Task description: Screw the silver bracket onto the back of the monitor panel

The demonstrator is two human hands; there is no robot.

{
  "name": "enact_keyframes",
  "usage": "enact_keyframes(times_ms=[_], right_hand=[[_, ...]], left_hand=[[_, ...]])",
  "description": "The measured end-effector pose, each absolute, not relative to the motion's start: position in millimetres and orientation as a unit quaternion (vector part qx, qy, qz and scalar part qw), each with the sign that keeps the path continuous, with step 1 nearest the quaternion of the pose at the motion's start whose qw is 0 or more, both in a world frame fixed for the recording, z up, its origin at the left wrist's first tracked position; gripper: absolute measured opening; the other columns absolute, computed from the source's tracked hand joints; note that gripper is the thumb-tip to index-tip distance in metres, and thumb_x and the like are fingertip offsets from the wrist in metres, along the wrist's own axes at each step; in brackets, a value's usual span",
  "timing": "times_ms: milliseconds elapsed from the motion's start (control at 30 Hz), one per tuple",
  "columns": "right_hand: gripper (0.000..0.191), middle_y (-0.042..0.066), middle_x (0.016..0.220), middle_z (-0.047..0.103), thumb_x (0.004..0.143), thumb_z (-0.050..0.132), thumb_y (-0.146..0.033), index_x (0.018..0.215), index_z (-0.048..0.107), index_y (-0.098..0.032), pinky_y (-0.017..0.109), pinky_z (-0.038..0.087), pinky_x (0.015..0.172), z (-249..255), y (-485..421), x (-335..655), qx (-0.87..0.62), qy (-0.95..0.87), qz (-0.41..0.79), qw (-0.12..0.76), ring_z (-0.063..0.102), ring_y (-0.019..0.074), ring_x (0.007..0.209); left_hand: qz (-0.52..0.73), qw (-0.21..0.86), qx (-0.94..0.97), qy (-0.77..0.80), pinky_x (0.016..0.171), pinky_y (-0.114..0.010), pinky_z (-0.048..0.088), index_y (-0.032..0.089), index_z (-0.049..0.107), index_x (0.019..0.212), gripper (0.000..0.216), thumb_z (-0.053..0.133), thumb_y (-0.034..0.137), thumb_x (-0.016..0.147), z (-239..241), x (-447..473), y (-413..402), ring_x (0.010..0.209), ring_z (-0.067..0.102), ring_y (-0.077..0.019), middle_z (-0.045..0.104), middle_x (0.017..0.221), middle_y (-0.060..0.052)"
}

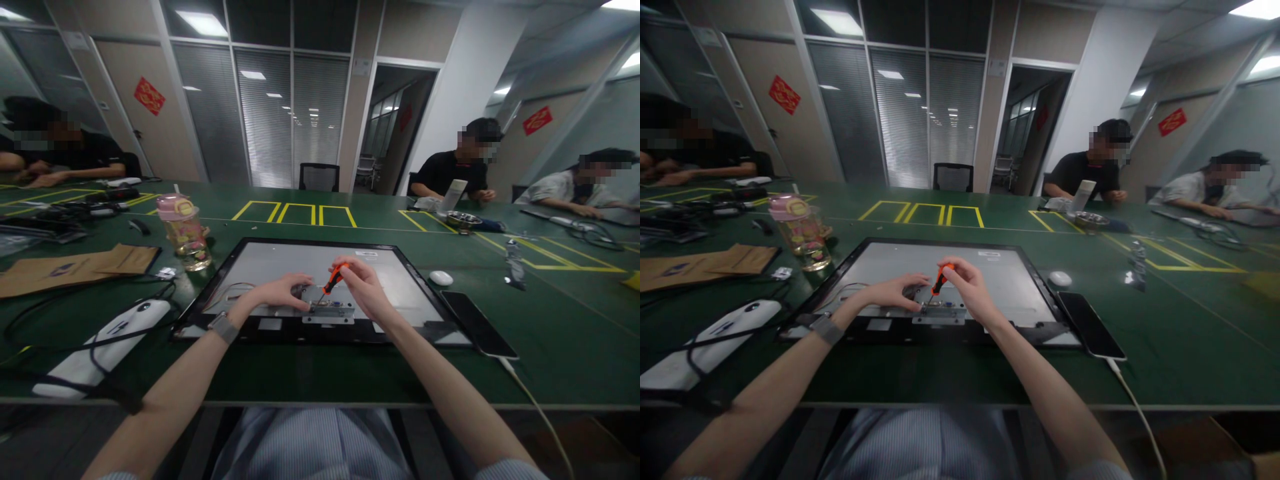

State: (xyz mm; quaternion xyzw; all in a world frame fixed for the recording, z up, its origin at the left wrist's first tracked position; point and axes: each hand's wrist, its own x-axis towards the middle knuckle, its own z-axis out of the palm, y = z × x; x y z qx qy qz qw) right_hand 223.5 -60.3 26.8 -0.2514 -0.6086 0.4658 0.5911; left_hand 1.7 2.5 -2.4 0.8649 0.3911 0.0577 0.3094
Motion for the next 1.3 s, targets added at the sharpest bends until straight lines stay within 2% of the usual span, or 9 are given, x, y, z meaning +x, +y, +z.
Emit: enact_keyframes(times_ms=[167,267,433,533,667,867,1067,1200,1300], right_hand=[[0.025,0.004,0.094,0.068,0.086,0.055,-0.035,0.107,0.063,-0.025,0.035,0.046,0.089,25.5,-58.2,226.5,-0.276,-0.636,0.420,0.586,0.062,0.0174,0.093],[0.027,0.004,0.093,0.068,0.089,0.050,-0.037,0.110,0.061,-0.024,0.037,0.046,0.090,28.6,-59.0,227.5,-0.289,-0.657,0.371,0.588,0.063,0.0182,0.093],[0.023,0.004,0.094,0.065,0.083,0.058,-0.036,0.103,0.063,-0.024,0.034,0.049,0.084,28.7,-61.0,225.0,-0.304,-0.658,0.352,0.593,0.062,0.0178,0.090],[0.023,0.002,0.089,0.062,0.078,0.064,-0.034,0.098,0.065,-0.024,0.031,0.049,0.080,26.2,-61.6,223.7,-0.313,-0.650,0.340,0.603,0.061,0.0163,0.085],[0.028,0.003,0.095,0.064,0.083,0.060,-0.032,0.110,0.061,-0.026,0.034,0.048,0.087,26.7,-62.6,224.1,-0.296,-0.658,0.354,0.595,0.061,0.0165,0.091],[0.025,0.006,0.105,0.065,0.088,0.052,-0.032,0.110,0.059,-0.025,0.038,0.045,0.093,28.2,-62.2,224.2,-0.265,-0.669,0.378,0.582,0.060,0.0185,0.101],[0.021,0.002,0.090,0.064,0.081,0.062,-0.032,0.100,0.065,-0.026,0.032,0.051,0.080,24.1,-60.4,224.7,-0.299,-0.659,0.354,0.592,0.062,0.0151,0.081],[0.030,0.006,0.103,0.066,0.087,0.052,-0.033,0.116,0.057,-0.026,0.040,0.048,0.092,29.8,-64.4,224.4,-0.278,-0.677,0.355,0.581,0.063,0.0188,0.097],[0.029,0.007,0.112,0.064,0.090,0.047,-0.033,0.117,0.056,-0.026,0.043,0.046,0.096,33.1,-66.4,223.8,-0.265,-0.687,0.367,0.568,0.061,0.0197,0.104]], left_hand=[[0.057,0.310,0.863,0.396,0.113,-0.046,0.016,0.027,0.044,0.130,0.074,0.066,0.059,0.067,1.4,2.5,0.1,0.139,0.017,-0.0295,0.030,0.148,-0.003],[0.057,0.302,0.868,0.390,0.113,-0.043,0.017,0.025,0.044,0.131,0.071,0.062,0.058,0.071,4.5,3.6,-1.9,0.139,0.019,-0.0282,0.031,0.148,-0.005],[0.090,0.251,0.886,0.380,0.112,-0.040,0.018,0.025,0.050,0.126,0.053,0.038,0.059,0.087,-8.8,6.7,4.2,0.135,0.029,-0.0233,0.037,0.145,-0.004],[0.128,0.170,0.884,0.416,0.113,-0.044,0.012,0.027,0.052,0.124,0.049,0.028,0.055,0.092,-21.4,8.7,10.4,0.137,0.024,-0.0242,0.038,0.144,-0.003],[0.121,0.157,0.887,0.418,0.112,-0.045,0.014,0.027,0.048,0.128,0.050,0.020,0.052,0.094,-29.9,9.2,15.1,0.136,0.027,-0.0230,0.037,0.144,-0.003],[0.113,0.156,0.887,0.420,0.111,-0.041,0.016,0.028,0.045,0.130,0.050,0.017,0.052,0.095,-31.6,7.3,16.5,0.134,0.030,-0.0206,0.037,0.145,-0.003],[0.107,0.158,0.890,0.414,0.111,-0.042,0.017,0.027,0.045,0.130,0.050,0.019,0.051,0.095,-26.4,8.0,12.5,0.134,0.031,-0.0220,0.037,0.145,-0.004],[0.107,0.162,0.889,0.415,0.111,-0.042,0.015,0.028,0.044,0.131,0.051,0.020,0.053,0.094,-26.7,7.8,12.9,0.135,0.029,-0.0221,0.036,0.145,-0.003],[0.111,0.162,0.888,0.416,0.112,-0.041,0.015,0.029,0.044,0.131,0.051,0.020,0.054,0.094,-28.7,7.1,14.3,0.135,0.029,-0.0219,0.036,0.145,-0.003]])
